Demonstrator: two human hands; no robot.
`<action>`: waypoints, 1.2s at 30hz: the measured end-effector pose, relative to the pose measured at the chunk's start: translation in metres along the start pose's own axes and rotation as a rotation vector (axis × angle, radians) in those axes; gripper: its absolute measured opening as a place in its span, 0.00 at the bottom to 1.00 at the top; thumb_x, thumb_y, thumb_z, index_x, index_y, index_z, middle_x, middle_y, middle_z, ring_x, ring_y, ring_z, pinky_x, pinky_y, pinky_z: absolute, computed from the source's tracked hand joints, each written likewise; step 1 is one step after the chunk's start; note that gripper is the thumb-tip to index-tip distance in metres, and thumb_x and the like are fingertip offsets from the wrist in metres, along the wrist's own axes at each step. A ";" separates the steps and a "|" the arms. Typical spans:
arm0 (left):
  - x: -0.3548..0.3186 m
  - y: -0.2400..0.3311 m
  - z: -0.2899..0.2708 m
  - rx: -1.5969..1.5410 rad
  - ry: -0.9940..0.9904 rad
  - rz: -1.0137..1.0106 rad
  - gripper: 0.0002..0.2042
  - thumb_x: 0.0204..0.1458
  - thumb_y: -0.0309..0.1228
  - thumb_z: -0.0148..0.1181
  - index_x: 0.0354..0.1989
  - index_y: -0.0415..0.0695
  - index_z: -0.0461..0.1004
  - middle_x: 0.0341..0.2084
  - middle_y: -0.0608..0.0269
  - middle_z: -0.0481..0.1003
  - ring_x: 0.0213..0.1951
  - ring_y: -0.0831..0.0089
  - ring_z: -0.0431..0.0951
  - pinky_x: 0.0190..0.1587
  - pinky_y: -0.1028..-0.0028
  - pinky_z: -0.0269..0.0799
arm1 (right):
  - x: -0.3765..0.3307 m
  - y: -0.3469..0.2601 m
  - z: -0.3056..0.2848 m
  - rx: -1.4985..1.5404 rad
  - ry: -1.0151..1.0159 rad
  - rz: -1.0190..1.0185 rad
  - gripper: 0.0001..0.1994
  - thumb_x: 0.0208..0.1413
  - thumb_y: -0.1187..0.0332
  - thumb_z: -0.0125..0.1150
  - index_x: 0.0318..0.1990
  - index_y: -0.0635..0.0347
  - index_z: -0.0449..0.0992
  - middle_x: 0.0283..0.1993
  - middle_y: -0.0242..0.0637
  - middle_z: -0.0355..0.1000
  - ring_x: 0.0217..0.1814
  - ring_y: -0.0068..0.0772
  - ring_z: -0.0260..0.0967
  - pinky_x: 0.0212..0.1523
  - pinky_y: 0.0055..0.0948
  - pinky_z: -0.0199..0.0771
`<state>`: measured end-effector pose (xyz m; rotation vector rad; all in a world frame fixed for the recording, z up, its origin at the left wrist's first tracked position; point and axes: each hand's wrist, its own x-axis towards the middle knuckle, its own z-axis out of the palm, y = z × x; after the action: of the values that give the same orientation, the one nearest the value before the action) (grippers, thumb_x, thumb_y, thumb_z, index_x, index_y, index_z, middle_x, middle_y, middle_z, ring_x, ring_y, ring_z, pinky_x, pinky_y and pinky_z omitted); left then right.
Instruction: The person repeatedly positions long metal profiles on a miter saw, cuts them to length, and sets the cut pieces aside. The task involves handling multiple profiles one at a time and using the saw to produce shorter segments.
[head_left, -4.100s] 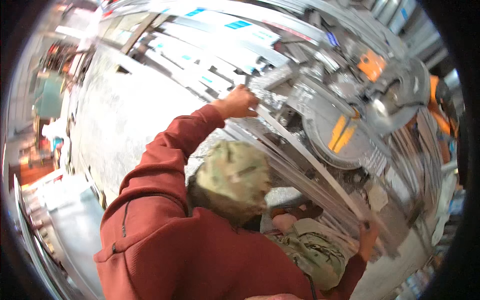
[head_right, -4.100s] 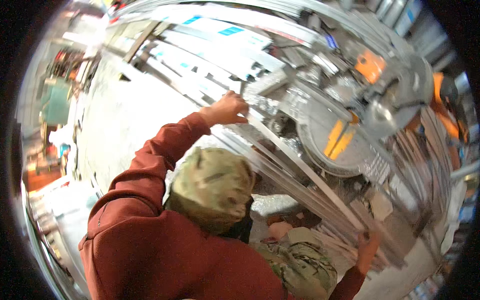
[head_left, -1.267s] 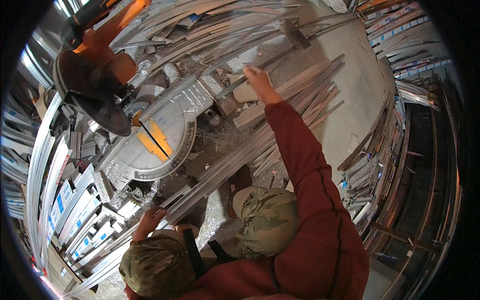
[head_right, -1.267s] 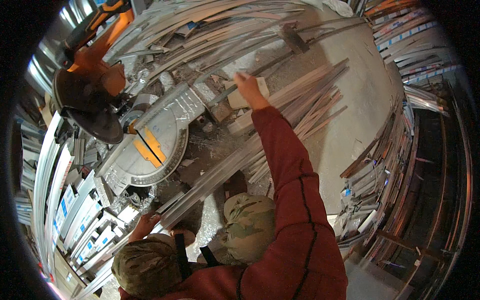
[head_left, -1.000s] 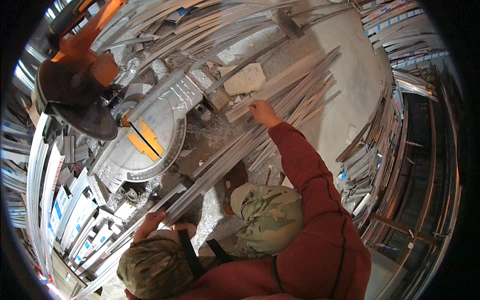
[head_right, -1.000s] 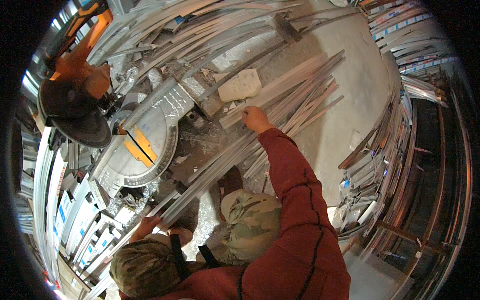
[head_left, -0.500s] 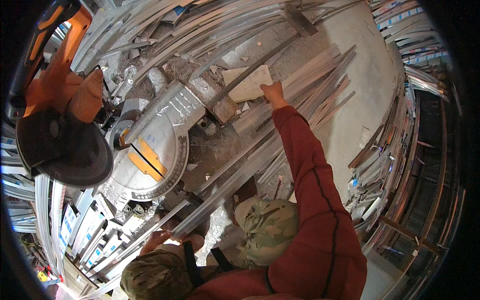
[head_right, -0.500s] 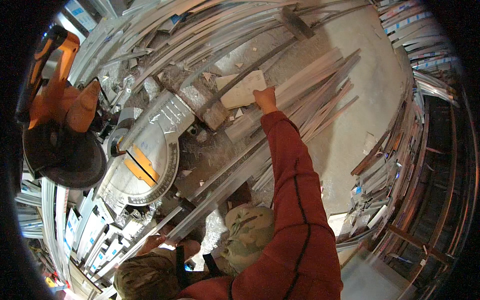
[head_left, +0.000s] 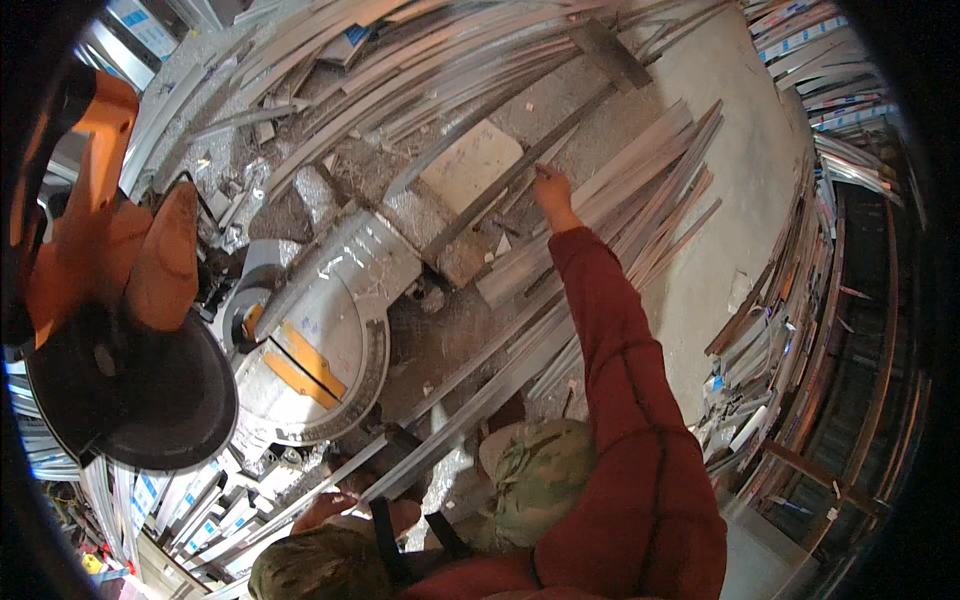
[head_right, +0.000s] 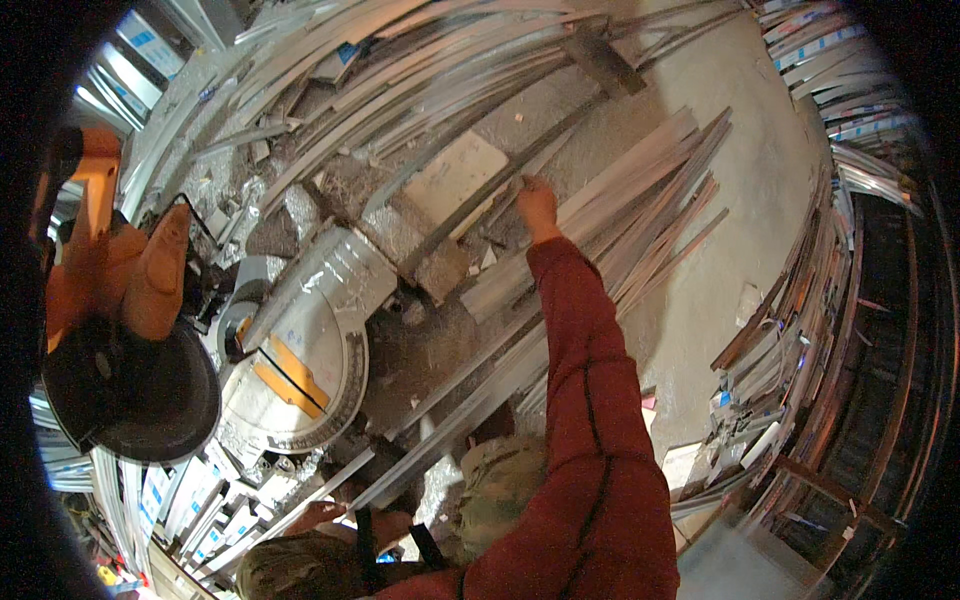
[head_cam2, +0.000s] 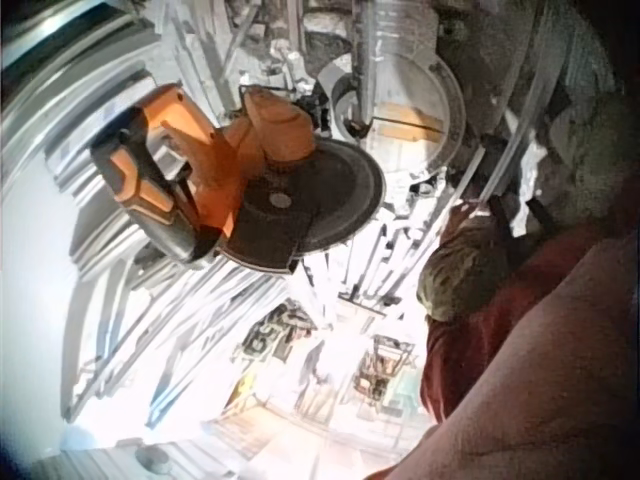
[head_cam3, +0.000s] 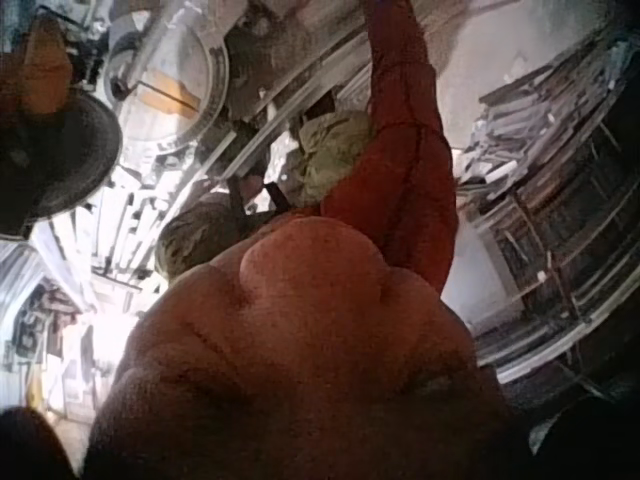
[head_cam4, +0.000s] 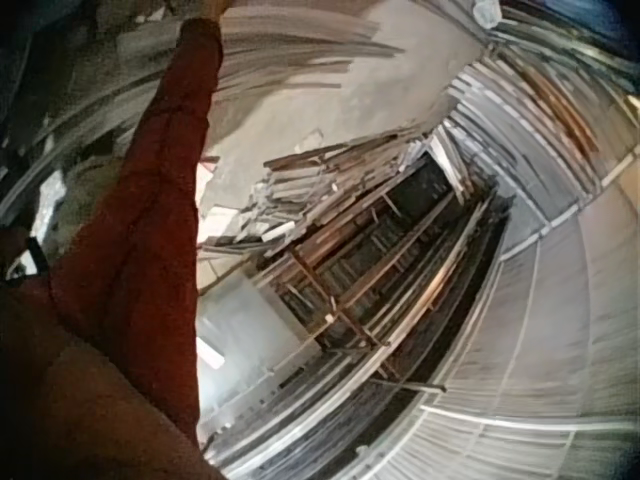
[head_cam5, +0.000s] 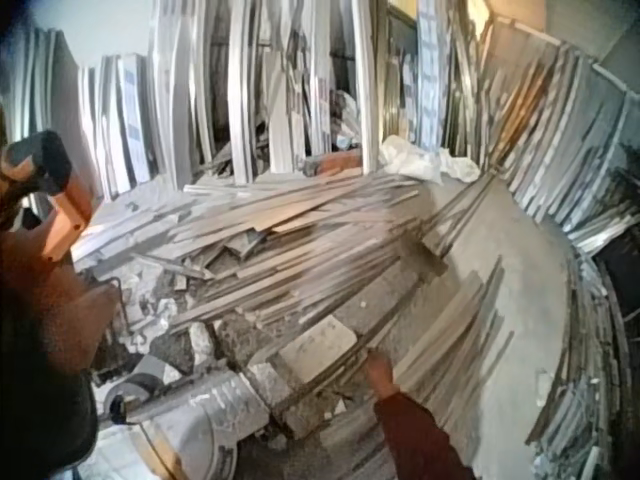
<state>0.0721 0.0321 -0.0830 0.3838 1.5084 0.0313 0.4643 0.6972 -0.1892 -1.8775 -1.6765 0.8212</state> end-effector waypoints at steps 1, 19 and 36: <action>-0.001 -0.001 0.000 0.004 -0.002 -0.010 0.24 0.58 0.52 0.59 0.36 0.38 0.80 0.25 0.63 0.76 0.30 0.76 0.73 0.33 0.68 0.69 | 0.000 0.000 0.002 -0.042 -0.116 0.036 0.21 0.56 0.69 0.51 0.57 0.63 0.74 0.54 0.58 0.73 0.57 0.55 0.71 0.57 0.40 0.69; -0.006 0.023 -0.010 -0.136 -0.016 0.228 0.20 0.59 0.46 0.59 0.37 0.36 0.80 0.30 0.57 0.80 0.32 0.70 0.79 0.36 0.68 0.75 | -0.145 -0.057 -0.097 1.028 -0.566 0.479 0.13 0.58 0.71 0.57 0.50 0.64 0.72 0.42 0.41 0.74 0.39 0.35 0.75 0.40 0.35 0.78; -0.055 0.112 -0.027 0.140 0.087 0.591 0.23 0.58 0.47 0.60 0.48 0.35 0.77 0.39 0.57 0.80 0.40 0.72 0.77 0.45 0.70 0.73 | -0.299 -0.097 -0.045 0.810 -0.808 0.584 0.16 0.65 0.61 0.56 0.43 0.68 0.66 0.35 0.43 0.73 0.30 0.37 0.76 0.30 0.38 0.81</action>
<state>0.0656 0.1298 -0.0005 0.9408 1.4397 0.4143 0.4096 0.4147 -0.0556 -1.4778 -0.8167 2.3034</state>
